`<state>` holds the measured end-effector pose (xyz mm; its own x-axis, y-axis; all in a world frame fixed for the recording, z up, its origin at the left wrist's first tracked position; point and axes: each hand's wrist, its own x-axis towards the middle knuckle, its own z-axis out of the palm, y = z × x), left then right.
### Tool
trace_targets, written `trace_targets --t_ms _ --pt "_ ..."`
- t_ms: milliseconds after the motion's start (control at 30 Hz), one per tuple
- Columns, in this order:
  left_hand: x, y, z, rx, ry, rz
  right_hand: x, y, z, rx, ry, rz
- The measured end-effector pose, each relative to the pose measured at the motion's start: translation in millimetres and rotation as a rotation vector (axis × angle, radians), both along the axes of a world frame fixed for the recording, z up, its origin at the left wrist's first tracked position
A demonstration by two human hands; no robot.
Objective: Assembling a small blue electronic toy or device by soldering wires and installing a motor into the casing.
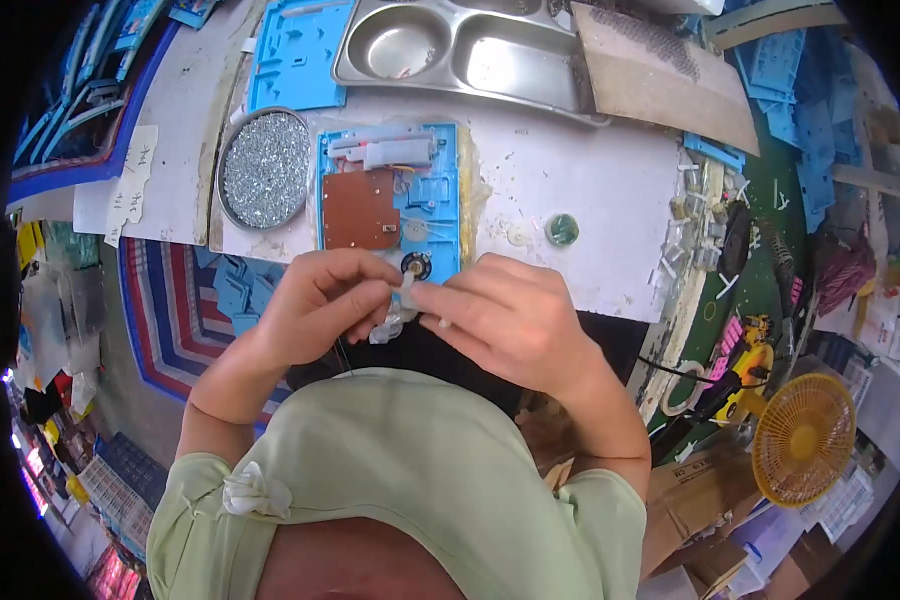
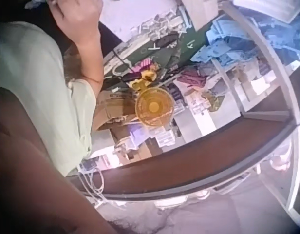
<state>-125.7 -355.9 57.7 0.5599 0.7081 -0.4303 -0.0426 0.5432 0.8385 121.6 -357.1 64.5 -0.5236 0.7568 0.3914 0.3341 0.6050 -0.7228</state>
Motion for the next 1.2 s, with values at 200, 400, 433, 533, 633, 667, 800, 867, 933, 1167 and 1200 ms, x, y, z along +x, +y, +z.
trace_targets --t_ms 200,400,433,533,633,667,800,867,933,1167,1200 --pt "-8.2 6.0 29.7 -0.447 -0.02 -0.35 10.9 -12.6 -10.9 -0.369 0.171 0.184" --pt "9.0 42.8 -9.9 1.103 0.527 -0.039 19.6 -32.8 -38.5 -1.174 1.004 0.054" --pt "15.3 51.2 -15.3 1.188 0.573 -0.089 24.5 -30.6 -44.9 -1.103 0.988 0.069" --pt "24.4 61.1 -21.1 1.374 0.703 -0.253 39.7 -27.9 -46.3 -0.996 0.97 0.039" --pt "27.5 61.2 -20.9 1.431 0.783 -0.377 48.2 -22.5 -44.9 -0.92 0.936 -0.045" --pt "30.3 62.4 -23.9 1.459 0.782 -0.383 51.6 -22.7 -45.3 -0.904 0.938 -0.051" --pt "35.0 65.8 -22.3 1.5 0.832 -0.44 53.5 -19.8 -44.6 -0.897 0.88 -0.022" --pt "39.0 68.4 -15.2 1.496 0.829 -0.549 50.9 -19.4 -41.7 -0.892 0.87 -0.051" --pt "42.6 72.0 -11.2 1.499 0.839 -0.62 49.0 -17.9 -39.0 -0.884 0.86 -0.07" --pt "55.8 90.5 -7.5 1.484 0.812 -0.726 51.4 -18.7 -42.7 -0.918 0.93 -0.036" --pt "59.1 91.0 -7.2 1.463 0.856 -0.786 51.2 -18.0 -41.2 -0.929 0.922 -0.046"
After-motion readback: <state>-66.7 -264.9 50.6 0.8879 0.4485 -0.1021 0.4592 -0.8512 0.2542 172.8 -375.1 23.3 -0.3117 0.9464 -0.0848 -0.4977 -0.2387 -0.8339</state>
